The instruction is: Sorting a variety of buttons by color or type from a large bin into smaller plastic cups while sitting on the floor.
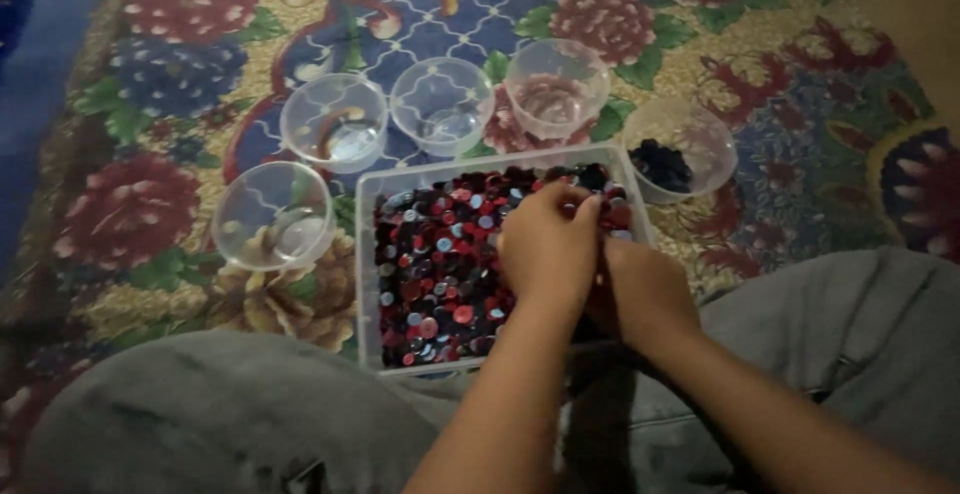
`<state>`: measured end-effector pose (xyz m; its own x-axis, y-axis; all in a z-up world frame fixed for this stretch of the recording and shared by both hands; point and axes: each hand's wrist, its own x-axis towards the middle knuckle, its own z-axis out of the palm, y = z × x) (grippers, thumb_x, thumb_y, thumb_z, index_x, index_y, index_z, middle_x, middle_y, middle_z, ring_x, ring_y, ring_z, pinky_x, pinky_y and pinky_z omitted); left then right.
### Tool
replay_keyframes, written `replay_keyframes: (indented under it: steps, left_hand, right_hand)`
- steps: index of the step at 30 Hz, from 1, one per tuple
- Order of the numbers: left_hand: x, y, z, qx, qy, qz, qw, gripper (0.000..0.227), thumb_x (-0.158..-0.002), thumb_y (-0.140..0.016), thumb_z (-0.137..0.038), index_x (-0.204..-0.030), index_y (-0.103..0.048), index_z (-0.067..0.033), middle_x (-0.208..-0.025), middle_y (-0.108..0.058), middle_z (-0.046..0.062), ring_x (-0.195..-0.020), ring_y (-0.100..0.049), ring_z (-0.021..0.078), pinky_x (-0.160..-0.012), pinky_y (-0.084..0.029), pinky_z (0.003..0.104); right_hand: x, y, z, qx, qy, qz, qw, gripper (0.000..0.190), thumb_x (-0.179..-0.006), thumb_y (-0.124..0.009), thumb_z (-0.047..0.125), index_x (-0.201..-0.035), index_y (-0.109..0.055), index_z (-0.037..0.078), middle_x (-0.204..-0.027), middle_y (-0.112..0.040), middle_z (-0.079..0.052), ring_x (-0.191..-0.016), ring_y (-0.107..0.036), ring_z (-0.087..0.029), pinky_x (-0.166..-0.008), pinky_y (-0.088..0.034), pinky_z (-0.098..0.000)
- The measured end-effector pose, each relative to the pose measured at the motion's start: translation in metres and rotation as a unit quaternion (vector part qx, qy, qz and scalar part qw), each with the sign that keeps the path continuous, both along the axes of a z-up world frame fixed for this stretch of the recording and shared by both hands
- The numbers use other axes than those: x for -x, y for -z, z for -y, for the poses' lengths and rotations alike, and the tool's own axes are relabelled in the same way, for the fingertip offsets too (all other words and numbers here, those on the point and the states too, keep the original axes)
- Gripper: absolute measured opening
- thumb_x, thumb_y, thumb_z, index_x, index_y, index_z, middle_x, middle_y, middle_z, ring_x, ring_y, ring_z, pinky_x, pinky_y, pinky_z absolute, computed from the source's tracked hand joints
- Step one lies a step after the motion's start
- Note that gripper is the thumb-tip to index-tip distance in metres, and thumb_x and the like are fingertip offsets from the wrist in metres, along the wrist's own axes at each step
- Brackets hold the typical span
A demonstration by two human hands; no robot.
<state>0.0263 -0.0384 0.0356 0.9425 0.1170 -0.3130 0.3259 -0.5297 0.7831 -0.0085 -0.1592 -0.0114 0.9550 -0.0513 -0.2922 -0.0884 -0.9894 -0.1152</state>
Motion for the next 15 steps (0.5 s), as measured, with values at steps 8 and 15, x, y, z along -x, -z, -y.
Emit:
replay_keyframes:
  steps: [8, 15]
  left_hand:
    - [-0.051, 0.015, 0.077, 0.083, 0.015, -0.01, 0.996, 0.021, -0.084, -0.07, -0.035, -0.099, -0.08, -0.0246, -0.091, -0.079, 0.005, -0.1, -0.075, 0.0368, -0.083, -0.061, 0.05]
    - [-0.029, -0.009, 0.005, -0.165, 0.195, 0.079, 0.964, 0.028, -0.089, -0.071, -0.025, -0.111, -0.079, -0.0088, -0.107, -0.076, 0.024, -0.113, -0.066, 0.0475, -0.093, -0.055, 0.056]
  right_hand:
    - [-0.008, 0.107, 0.03, 0.14, -0.056, -0.07, 0.986, 0.033, -0.098, -0.055, 0.032, -0.122, -0.071, 0.015, -0.114, -0.074, -0.007, -0.117, -0.068, -0.03, -0.103, -0.052, -0.0452]
    - [-0.006, 0.008, -0.002, -0.004, 0.049, -0.021, 0.999, 0.031, -0.087, -0.063, 0.058, -0.095, -0.077, 0.031, -0.076, -0.075, 0.003, -0.087, -0.076, -0.032, -0.079, -0.058, -0.0509]
